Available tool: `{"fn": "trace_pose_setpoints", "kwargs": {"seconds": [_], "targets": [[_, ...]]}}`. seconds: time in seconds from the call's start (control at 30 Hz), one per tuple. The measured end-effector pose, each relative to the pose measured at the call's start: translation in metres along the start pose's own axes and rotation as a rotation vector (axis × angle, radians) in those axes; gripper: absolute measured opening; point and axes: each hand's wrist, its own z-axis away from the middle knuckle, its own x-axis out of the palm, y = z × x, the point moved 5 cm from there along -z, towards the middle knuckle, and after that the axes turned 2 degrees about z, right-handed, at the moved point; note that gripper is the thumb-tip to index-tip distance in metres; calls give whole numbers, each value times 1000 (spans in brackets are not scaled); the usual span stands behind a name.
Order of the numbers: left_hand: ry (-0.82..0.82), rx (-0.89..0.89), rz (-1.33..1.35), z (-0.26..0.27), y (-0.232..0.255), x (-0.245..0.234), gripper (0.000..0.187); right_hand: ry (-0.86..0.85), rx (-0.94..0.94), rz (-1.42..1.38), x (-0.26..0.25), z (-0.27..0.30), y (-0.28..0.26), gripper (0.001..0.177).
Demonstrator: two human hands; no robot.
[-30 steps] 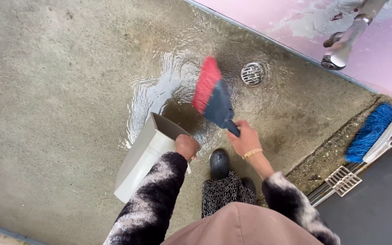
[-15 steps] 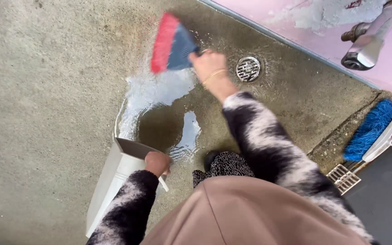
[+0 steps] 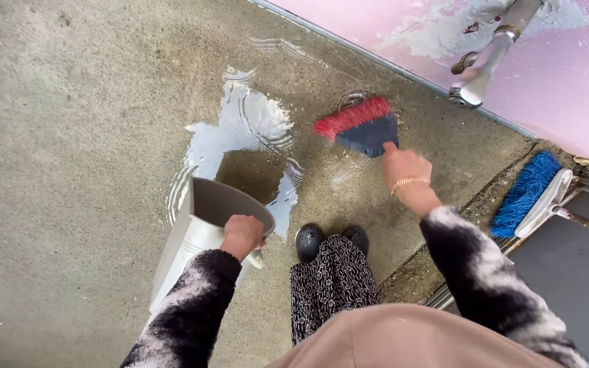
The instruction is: Cleaning a concrete floor by pouring water from a bucket and sweeping it into a drain with a hand broom
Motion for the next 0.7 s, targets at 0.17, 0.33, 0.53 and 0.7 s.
{"fn": "trace_pose_setpoints", "kwargs": {"seconds": [0.17,0.33,0.53,0.7], "targets": [[23,-13,-34,8,19,13,43,135,-237,-39,7,58,-87,36],[-34,7,-38,12,48,69,42,449,-513,-114,85,59,-217,39],[-140,68,14,34,66,84,50,602,-533,-33,142,15,-194,11],[-163,49,8,39,62,78,45,353,-447,207,88,-11,-52,29]]}}
